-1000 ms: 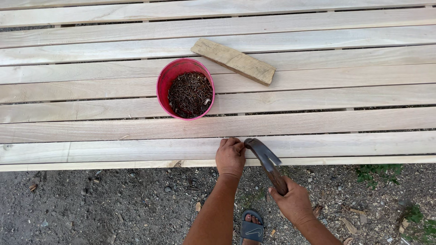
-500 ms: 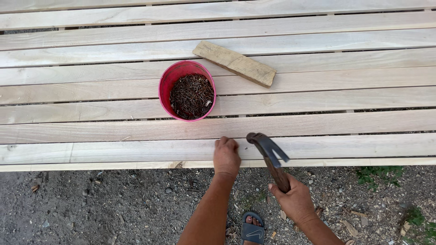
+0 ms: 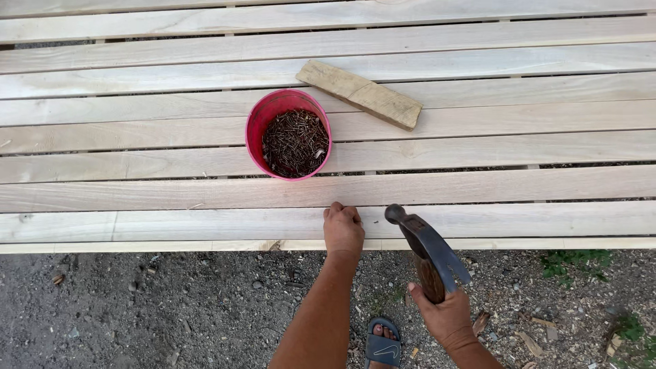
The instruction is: The person takes nails one at a time from a pink bucket and hammers them into the slats of a wooden furniture frame, working across the slatted surface. They occasionally reposition a small wood block on the frame between nails.
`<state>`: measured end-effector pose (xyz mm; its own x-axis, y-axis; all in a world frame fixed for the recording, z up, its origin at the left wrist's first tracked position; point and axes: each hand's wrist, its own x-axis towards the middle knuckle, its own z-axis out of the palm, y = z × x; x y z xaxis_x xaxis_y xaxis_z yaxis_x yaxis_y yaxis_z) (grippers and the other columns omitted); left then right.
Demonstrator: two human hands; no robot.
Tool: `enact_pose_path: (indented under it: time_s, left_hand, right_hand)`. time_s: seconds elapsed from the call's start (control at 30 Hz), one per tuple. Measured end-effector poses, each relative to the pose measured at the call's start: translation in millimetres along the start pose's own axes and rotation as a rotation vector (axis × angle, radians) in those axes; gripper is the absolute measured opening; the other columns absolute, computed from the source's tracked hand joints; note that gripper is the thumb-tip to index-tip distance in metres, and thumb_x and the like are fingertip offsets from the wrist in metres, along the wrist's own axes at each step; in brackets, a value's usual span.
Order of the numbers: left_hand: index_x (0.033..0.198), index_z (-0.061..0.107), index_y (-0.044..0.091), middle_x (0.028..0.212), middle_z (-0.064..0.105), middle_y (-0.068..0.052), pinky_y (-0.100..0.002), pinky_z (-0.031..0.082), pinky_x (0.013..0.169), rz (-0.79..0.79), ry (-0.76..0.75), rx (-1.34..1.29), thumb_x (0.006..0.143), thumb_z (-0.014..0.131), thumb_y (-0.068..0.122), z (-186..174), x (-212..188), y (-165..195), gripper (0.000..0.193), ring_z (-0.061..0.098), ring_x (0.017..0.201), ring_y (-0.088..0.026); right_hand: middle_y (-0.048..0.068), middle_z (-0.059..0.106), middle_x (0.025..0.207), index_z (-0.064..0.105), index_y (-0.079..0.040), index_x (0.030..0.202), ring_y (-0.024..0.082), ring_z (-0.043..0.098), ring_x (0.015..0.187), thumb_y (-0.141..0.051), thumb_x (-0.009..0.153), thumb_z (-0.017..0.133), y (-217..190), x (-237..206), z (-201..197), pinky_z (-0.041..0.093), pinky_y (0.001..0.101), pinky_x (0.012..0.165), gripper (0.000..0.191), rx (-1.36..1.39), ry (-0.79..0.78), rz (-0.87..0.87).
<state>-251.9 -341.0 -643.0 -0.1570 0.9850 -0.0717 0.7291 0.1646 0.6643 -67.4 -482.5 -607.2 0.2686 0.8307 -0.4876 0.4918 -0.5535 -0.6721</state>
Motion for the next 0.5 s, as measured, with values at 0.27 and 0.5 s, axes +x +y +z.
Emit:
enact_pose_path:
  time_s: [0.27, 0.5]
  left_hand:
    - [0.071, 0.07, 0.005, 0.098, 0.062, -0.009, -0.04, 0.055, 0.09, -0.04, -0.062, -0.013, 0.073, 0.073, -0.004, -3, 0, 5, 0.01, 0.057, 0.103, -0.031]
    - [0.07, 0.07, 0.005, 0.098, 0.062, -0.01, -0.041, 0.054, 0.09, -0.039, -0.07, -0.032, 0.071, 0.074, -0.004, 3, 0, -1, 0.01, 0.057, 0.103, -0.032]
  right_hand:
    - [0.007, 0.062, 0.06, 0.072, -0.004, 0.097, 0.017, 0.057, 0.048, -0.027, 0.087, 0.077, -9, 2, 10, 0.052, 0.0383, 0.049, 0.026, 0.098, -0.104, 0.214]
    - [0.005, 0.064, 0.061, 0.071, -0.01, 0.091, 0.015, 0.058, 0.049, -0.024, 0.088, 0.078, -1, -2, 22, 0.051, 0.0353, 0.051, 0.016, -0.061, -0.124, 0.283]
